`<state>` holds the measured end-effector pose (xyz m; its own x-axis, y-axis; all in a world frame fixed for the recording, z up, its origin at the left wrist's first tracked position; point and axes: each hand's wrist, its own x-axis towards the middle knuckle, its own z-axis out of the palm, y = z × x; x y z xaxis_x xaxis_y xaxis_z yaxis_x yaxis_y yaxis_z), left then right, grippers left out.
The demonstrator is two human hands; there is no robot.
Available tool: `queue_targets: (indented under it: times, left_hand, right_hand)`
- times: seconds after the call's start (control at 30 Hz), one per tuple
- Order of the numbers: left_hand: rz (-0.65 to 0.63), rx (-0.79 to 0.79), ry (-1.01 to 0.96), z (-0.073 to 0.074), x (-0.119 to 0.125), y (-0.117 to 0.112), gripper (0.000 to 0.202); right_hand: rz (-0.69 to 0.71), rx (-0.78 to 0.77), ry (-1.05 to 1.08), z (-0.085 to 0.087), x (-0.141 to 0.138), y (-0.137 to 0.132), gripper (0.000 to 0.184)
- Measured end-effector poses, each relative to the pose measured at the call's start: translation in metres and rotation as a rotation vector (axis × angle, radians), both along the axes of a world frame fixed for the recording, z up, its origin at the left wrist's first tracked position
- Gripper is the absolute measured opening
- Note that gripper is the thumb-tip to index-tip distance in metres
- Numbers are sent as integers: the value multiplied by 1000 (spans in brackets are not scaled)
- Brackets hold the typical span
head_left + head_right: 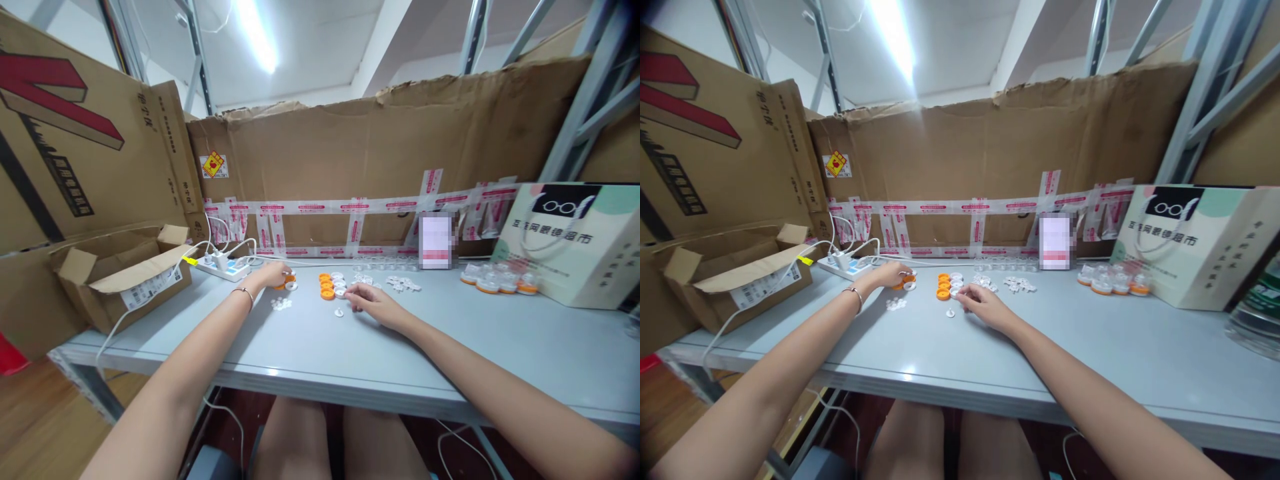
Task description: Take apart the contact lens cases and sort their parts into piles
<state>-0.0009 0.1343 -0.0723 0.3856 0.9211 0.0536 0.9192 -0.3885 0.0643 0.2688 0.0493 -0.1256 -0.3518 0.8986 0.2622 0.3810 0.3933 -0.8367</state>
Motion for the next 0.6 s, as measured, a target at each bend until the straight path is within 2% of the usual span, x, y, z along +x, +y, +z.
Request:
queue_targets:
  times: [0.13, 0.27, 0.3, 0.33, 0.4, 0.5, 0.6]
  left_hand:
    - [-117, 95, -56, 11, 25, -31, 29]
    - [-372, 65, -93, 10, 62, -78, 32]
    - [-498, 44, -104, 7, 69, -89, 34]
    - [-567, 39, -115, 4, 75, -98, 35]
    - [-649, 46, -119, -3, 82, -111, 36]
    - [-659, 61, -101, -11, 84, -118, 35]
    - [-650, 67, -88, -16, 83, -117, 31]
  right_hand:
    - [-93, 53, -13, 2, 1, 0, 38]
    - [-329, 166, -26, 12, 20, 6, 35]
    - [-411, 194, -38, 17, 30, 9, 34]
    - [-500, 219, -58, 22, 43, 13, 33]
    - [-683, 263, -114, 33, 73, 18, 33]
    - [-934, 322, -227, 40, 123, 18, 44]
    - [-1052, 317, -330, 26, 165, 13, 53]
